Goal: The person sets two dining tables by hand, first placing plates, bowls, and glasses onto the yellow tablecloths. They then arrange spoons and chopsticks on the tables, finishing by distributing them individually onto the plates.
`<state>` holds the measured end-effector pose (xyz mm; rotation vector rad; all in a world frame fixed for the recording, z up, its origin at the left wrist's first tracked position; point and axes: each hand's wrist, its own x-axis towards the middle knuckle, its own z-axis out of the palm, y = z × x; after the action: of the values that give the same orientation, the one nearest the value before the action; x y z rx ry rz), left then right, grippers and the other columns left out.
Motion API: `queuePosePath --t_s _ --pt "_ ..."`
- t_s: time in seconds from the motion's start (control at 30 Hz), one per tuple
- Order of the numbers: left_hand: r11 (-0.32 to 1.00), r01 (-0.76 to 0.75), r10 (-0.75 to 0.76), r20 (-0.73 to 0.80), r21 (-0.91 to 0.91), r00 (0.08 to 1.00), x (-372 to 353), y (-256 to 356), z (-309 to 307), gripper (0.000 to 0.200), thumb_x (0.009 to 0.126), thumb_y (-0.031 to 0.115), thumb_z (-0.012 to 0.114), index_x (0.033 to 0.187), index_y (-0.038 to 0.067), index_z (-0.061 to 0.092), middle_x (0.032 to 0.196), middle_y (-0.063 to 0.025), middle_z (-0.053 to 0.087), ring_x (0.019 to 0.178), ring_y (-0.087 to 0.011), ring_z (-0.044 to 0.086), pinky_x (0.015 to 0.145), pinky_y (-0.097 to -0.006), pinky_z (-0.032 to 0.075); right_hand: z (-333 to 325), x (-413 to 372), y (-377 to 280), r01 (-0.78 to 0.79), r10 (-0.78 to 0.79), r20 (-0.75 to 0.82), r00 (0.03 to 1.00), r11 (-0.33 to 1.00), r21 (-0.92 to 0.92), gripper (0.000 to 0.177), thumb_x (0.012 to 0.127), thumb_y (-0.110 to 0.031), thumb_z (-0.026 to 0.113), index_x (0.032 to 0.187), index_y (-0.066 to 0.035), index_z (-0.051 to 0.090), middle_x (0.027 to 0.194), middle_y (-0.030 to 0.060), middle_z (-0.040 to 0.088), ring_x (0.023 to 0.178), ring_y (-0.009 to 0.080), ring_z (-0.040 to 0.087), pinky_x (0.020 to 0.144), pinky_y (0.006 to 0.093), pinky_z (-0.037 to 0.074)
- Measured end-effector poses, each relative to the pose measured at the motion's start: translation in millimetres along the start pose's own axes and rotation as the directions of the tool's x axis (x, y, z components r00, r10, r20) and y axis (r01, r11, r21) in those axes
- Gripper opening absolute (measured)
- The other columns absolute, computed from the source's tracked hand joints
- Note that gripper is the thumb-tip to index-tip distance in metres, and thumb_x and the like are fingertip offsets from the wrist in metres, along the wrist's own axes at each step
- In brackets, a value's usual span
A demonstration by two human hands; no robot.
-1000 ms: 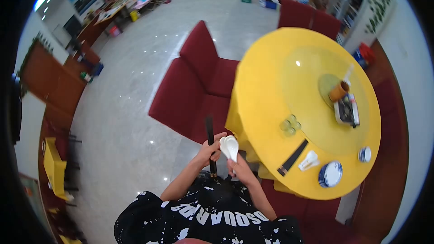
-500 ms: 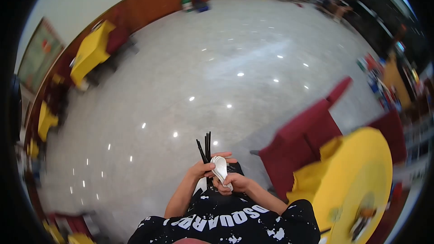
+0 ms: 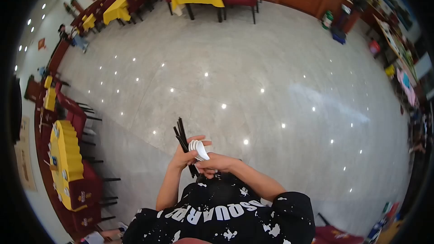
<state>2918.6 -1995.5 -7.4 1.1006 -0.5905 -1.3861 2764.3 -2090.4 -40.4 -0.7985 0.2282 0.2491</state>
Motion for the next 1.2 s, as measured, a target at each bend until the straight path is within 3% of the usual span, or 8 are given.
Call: queuePosePath --t_s 0.17,0.33,0.43,0.63,0.77,0.9,1.0,1.2 --pt "0.890 -0.115 -0.112 -0.457 -0.440 0.882 105 7 -106 0.048 0.099 0.034 0.054 0.136 0.004 0.047 0.102 -0.0171 0.068 0.038 -0.0061 0.035 0.038 -0.0225 0.031 -112 135 -121 -0.100 0.110 -0.101 0.989 0.990 0.100 0.025 0.097 -0.028 0.060 0.100 -0.003 0.060 0.056 -0.0047 0.039 0.044 0.0058 0.035 0.040 0.0245 0.026" --pt "0.752 -0.278 0.016 -0.406 -0.597 0.914 262 64 -222 0.029 0.102 0.033 0.051 0.085 0.010 0.057 0.050 0.0047 0.034 0.038 -0.0073 0.031 0.040 -0.0248 0.029 -296 255 -211 0.010 0.073 -0.597 0.799 0.991 0.134 0.023 0.093 -0.029 0.064 0.091 -0.006 0.062 0.051 -0.0082 0.030 0.039 0.0059 0.025 0.038 0.0262 0.019" --pt "0.804 -0.191 -0.026 -0.353 -0.564 0.935 363 127 -255 0.029 0.101 0.036 0.052 0.087 0.012 0.058 0.050 0.0062 0.036 0.037 -0.0061 0.029 0.040 -0.0246 0.028 -359 271 -286 0.018 0.158 -0.700 0.697 0.971 0.237 0.023 0.094 -0.028 0.063 0.092 -0.005 0.060 0.050 -0.0078 0.027 0.038 0.0068 0.024 0.037 0.0270 0.018" --pt "0.919 -0.029 -0.075 -0.247 -0.393 0.966 528 223 -353 0.038 0.096 0.045 0.057 0.095 0.007 0.052 0.062 -0.0075 0.056 0.051 -0.0224 0.058 0.053 -0.0395 0.052 -459 324 -398 0.068 0.167 -0.808 0.565 0.967 0.247 0.023 0.093 -0.028 0.063 0.091 -0.006 0.060 0.050 -0.0065 0.026 0.038 0.0076 0.024 0.038 0.0271 0.019" --pt "0.967 -0.057 -0.050 -0.405 -0.248 0.913 684 285 -433 0.032 0.099 0.038 0.055 0.102 0.006 0.053 0.079 -0.0161 0.065 0.050 -0.0224 0.061 0.046 -0.0350 0.052 -559 414 -468 0.112 0.275 -0.835 0.476 0.923 0.368 0.023 0.092 -0.028 0.064 0.090 -0.005 0.061 0.050 -0.0045 0.028 0.038 0.0094 0.027 0.038 0.0264 0.021" --pt "0.970 -0.136 -0.001 -0.563 -0.202 0.826 839 405 -464 0.030 0.100 0.033 0.053 0.109 0.005 0.052 0.086 -0.0193 0.067 0.044 -0.0173 0.057 0.039 -0.0302 0.048 -646 521 -614 -0.013 0.138 -0.855 0.500 0.988 0.152 0.023 0.092 -0.026 0.064 0.088 -0.004 0.061 0.050 -0.0033 0.031 0.038 0.0102 0.031 0.037 0.0267 0.021" --pt "0.951 -0.128 -0.022 -0.474 -0.280 0.880 928 485 -499 0.031 0.099 0.037 0.056 0.111 0.009 0.050 0.082 -0.0153 0.066 0.039 -0.0110 0.050 0.039 -0.0282 0.042 -701 602 -749 0.042 0.050 -0.779 0.625 0.994 0.098 0.024 0.093 -0.027 0.063 0.088 -0.003 0.061 0.051 -0.0059 0.032 0.038 0.0070 0.030 0.037 0.0257 0.020" --pt "0.944 -0.080 -0.052 -0.386 -0.319 0.921 1073 523 -567 0.030 0.096 0.036 0.062 0.101 0.007 0.055 0.063 -0.0062 0.059 0.041 -0.0126 0.051 0.041 -0.0284 0.044 -760 734 -954 -0.031 -0.069 -0.725 0.686 0.992 -0.124 0.024 0.093 -0.026 0.062 0.088 -0.002 0.061 0.052 -0.0050 0.034 0.038 0.0071 0.031 0.037 0.0254 0.021"
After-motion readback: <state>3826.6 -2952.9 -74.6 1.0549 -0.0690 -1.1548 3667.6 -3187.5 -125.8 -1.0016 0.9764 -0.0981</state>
